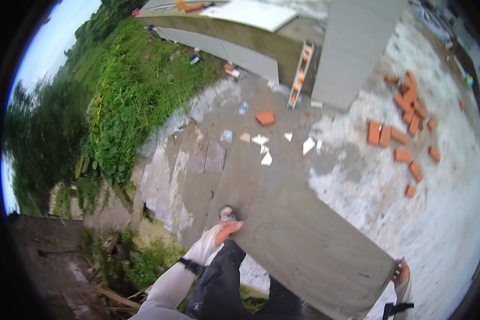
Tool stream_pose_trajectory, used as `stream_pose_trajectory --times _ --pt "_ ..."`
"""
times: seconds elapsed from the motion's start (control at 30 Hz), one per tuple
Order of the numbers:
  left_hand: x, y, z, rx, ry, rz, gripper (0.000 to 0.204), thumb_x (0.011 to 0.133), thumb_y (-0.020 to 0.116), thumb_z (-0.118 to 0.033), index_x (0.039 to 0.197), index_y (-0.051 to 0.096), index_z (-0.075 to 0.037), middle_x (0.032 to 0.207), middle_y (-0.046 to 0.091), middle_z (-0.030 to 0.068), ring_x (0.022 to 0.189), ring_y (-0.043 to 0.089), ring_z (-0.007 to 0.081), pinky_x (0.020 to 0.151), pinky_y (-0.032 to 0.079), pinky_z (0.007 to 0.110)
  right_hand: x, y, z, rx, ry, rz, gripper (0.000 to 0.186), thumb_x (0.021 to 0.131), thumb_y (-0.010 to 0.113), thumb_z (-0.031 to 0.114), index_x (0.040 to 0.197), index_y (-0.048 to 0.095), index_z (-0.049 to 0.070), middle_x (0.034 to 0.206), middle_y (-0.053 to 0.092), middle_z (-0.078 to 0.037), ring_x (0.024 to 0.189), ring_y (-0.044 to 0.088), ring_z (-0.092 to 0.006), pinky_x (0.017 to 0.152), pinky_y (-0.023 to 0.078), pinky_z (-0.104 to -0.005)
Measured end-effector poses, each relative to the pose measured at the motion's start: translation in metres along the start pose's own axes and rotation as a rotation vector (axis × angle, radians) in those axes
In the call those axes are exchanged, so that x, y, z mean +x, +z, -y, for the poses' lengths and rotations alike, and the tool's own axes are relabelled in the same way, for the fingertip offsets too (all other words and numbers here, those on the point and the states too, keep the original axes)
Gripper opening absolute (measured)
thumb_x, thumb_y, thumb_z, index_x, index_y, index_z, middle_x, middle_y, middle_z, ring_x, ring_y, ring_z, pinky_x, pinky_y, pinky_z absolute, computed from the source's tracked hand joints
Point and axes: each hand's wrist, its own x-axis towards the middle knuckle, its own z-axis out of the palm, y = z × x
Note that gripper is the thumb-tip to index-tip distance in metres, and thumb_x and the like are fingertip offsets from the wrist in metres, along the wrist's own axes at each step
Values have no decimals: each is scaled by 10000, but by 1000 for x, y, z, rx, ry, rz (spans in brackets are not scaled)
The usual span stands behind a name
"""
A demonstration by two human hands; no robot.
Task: Apply cement paste onto the back of a ceramic tile and attach it to the base wall under a utility pipe.
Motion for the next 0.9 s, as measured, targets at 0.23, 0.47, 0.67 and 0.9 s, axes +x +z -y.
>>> stream_pose_trajectory --times 0.23,0.47,0.67,0.9 --pt "-115 -129 -207 -500 595 13 564 947 456 -421 1289 512 24 1143 625 120 1019 607 211 854 475 319 -267 94 223 57 -255 128 567 901 453 595 1023 577 55 930 614 -153 794 627 -297 688 555 -445" --pt "-132 -249 -287 -1125 788 -155 606 946 406 -520 1321 478 -49 1186 594 81 1064 563 210 917 432 350 -360 243 369 139 -393 201 573 917 453 552 1063 567 10 887 639 -128 771 641 -246 689 555 -367" --pt "-106 -343 -287 -1250 945 -420 520 961 416 -485 1259 471 -63 1265 545 84 1138 524 235 992 402 384 -353 391 481 214 -491 719 440 958 446 392 1115 548 -5 949 671 -110 725 638 -174 597 513 -276" --pt "-63 -470 -262 -1237 947 -695 474 965 420 -459 1185 500 -46 1193 574 91 1103 540 230 962 426 374 -260 614 569 52 -569 694 418 929 522 342 1159 540 -6 930 651 -66 807 629 -172 726 505 -292"
